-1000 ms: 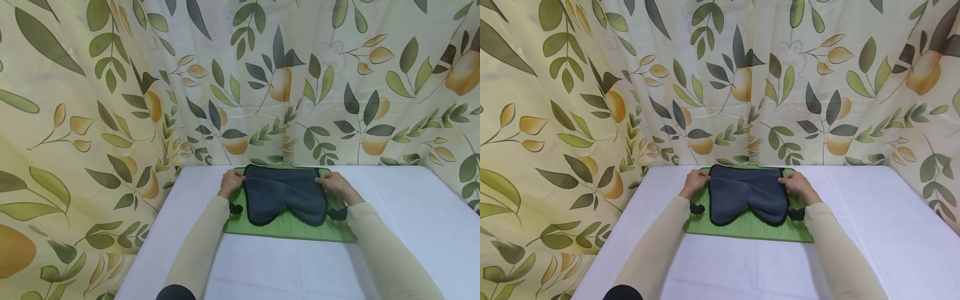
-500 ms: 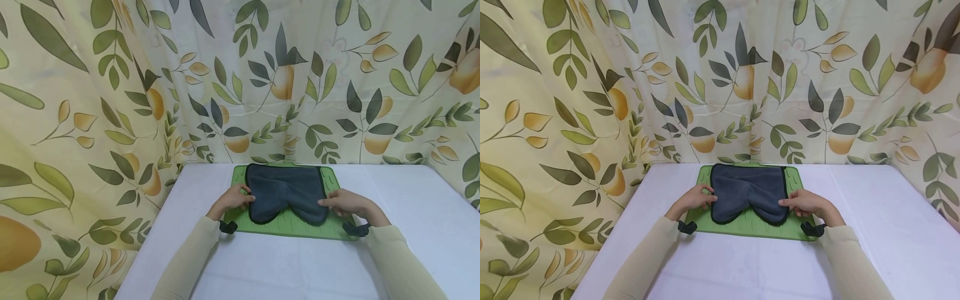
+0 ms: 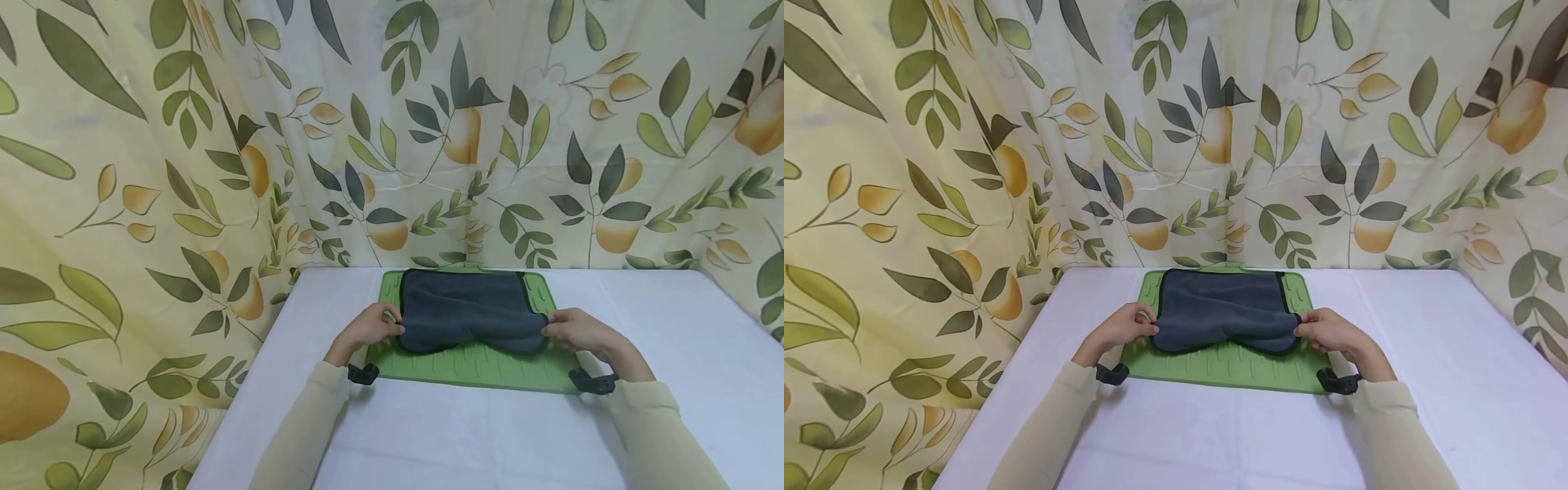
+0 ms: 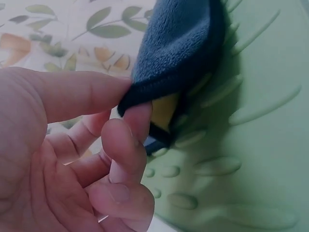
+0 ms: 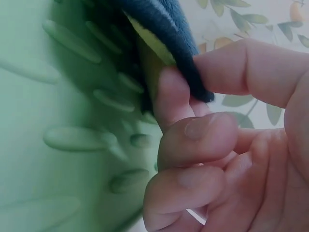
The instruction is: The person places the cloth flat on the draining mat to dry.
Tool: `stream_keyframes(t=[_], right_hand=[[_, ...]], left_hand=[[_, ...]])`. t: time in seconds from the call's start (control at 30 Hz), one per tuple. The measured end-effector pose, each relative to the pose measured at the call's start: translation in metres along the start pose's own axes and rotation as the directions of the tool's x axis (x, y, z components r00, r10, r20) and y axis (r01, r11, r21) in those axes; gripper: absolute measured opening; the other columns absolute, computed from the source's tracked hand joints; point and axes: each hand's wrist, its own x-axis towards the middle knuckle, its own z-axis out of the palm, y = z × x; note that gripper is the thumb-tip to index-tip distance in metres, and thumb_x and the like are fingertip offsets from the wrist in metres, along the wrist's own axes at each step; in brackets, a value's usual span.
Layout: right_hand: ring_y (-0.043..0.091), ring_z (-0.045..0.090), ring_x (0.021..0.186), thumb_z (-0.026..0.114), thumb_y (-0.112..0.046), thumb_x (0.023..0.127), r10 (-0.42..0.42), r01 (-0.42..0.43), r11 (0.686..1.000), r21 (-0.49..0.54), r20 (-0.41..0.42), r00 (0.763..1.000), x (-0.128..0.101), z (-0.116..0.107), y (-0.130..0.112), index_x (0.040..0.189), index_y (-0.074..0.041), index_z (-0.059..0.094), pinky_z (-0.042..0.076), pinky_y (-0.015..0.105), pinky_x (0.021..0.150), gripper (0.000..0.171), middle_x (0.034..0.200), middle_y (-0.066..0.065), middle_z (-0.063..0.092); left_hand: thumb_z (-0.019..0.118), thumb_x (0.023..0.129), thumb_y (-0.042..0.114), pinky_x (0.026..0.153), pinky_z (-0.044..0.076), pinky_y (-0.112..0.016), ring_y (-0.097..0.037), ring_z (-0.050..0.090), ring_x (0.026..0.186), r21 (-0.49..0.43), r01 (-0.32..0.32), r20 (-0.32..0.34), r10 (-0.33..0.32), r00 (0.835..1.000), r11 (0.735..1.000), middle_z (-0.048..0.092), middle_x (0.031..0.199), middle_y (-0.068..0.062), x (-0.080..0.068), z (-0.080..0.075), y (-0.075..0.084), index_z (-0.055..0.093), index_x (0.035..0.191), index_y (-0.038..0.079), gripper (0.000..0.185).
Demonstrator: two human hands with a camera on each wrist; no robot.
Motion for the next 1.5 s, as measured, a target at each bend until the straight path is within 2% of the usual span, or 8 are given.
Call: stream_keyframes(t=[0.27, 0.5, 0.7, 0.87, 1.03, 1.3, 1.43, 1.5], right_hand=[[0.013, 0.047, 0.061, 0.058, -0.018, 0.100, 0.022, -0.022, 1.000, 0.000, 0.005, 1.000, -0.006, -0.005, -0.002, 0.125, 0.007, 0.051, 0.040, 0.026, 0.058, 0.036, 0.069, -0.003, 0.047], [0.011, 0.049, 0.059, 0.064, -0.018, 0.098, 0.005, -0.004, 1.000, -0.029, 0.026, 1.000, -0.005, -0.002, 0.000, 0.102, -0.004, 0.051, 0.041, 0.024, 0.056, 0.020, 0.066, -0.004, 0.049], [0.015, 0.058, 0.070, 0.059, -0.015, 0.102, -0.110, 0.113, 0.993, -0.027, 0.103, 0.989, -0.007, -0.007, 0.007, 0.107, -0.001, 0.059, 0.049, 0.028, 0.063, 0.015, 0.082, 0.002, 0.060], [0.014, 0.055, 0.076, 0.056, 0.000, 0.096, -0.222, 0.230, 0.973, -0.029, 0.166, 0.961, -0.011, -0.012, 0.009, 0.120, 0.003, 0.064, 0.048, 0.029, 0.067, 0.025, 0.089, 0.006, 0.056], [0.012, 0.053, 0.078, 0.069, -0.004, 0.090, -0.303, 0.317, 0.943, -0.098, 0.138, 0.943, -0.009, -0.009, 0.004, 0.117, 0.000, 0.068, 0.046, 0.028, 0.067, 0.027, 0.092, 0.007, 0.059], [0.007, 0.051, 0.073, 0.072, -0.017, 0.095, -0.287, 0.302, 0.942, -0.146, 0.119, 0.951, -0.013, -0.010, -0.001, 0.105, -0.002, 0.072, 0.043, 0.026, 0.063, 0.018, 0.079, -0.002, 0.057], [0.007, 0.049, 0.074, 0.069, -0.020, 0.098, -0.291, 0.305, 0.941, -0.144, 0.112, 0.950, -0.015, -0.013, -0.002, 0.102, -0.005, 0.072, 0.041, 0.026, 0.063, 0.016, 0.078, -0.005, 0.052], [0.008, 0.050, 0.074, 0.068, -0.019, 0.098, -0.294, 0.309, 0.941, -0.135, 0.119, 0.948, -0.016, -0.013, -0.003, 0.103, -0.003, 0.071, 0.042, 0.026, 0.063, 0.016, 0.078, -0.004, 0.054]], left_hand=[[0.069, 0.096, 0.009, 0.058, 0.044, -0.030, -0.020, 0.053, 0.059, -0.040, 0.003, -0.013, -0.004, 1.000, 0.999, 0.059, 0.070, -0.007, -0.003, -0.009, 0.002, 0.061, 0.110, -0.002, 0.019], [0.069, 0.096, 0.011, 0.058, 0.046, -0.028, -0.016, 0.053, 0.057, 0.057, 0.012, 0.041, -0.015, 0.999, 0.998, 0.063, 0.071, -0.002, -0.002, -0.006, -0.001, 0.066, 0.103, 0.004, 0.010], [0.053, 0.099, -0.003, 0.062, 0.050, -0.030, -0.019, 0.057, 0.062, 0.118, -0.013, 0.093, 0.002, 0.996, 0.993, 0.069, 0.082, -0.012, -0.004, -0.009, -0.004, 0.070, 0.106, 0.004, 0.020], [0.059, 0.089, -0.014, 0.065, 0.048, -0.027, -0.015, 0.058, 0.072, 0.220, -0.117, 0.163, 0.082, 0.983, 0.968, 0.070, 0.089, -0.013, -0.003, -0.009, -0.010, 0.076, 0.105, 0.011, 0.035], [0.070, 0.091, -0.002, 0.065, 0.049, -0.025, -0.013, 0.060, 0.072, 0.249, -0.179, 0.204, 0.129, 0.970, 0.952, 0.070, 0.086, -0.007, -0.003, -0.007, -0.013, 0.078, 0.107, 0.017, 0.026], [0.069, 0.099, 0.028, 0.062, 0.051, -0.029, -0.019, 0.061, 0.069, 0.230, -0.138, 0.142, 0.107, 0.984, 0.963, 0.071, 0.088, -0.004, -0.004, -0.011, -0.011, 0.078, 0.106, 0.017, 0.015], [0.068, 0.100, 0.028, 0.060, 0.048, -0.028, -0.018, 0.059, 0.068, 0.213, -0.143, 0.099, 0.124, 0.987, 0.966, 0.068, 0.083, -0.003, -0.003, -0.014, -0.011, 0.079, 0.101, 0.016, 0.017], [0.070, 0.098, 0.020, 0.061, 0.048, -0.027, -0.016, 0.059, 0.069, 0.208, -0.162, 0.154, 0.131, 0.979, 0.965, 0.068, 0.082, -0.002, -0.004, -0.015, -0.011, 0.079, 0.104, 0.015, 0.011]])
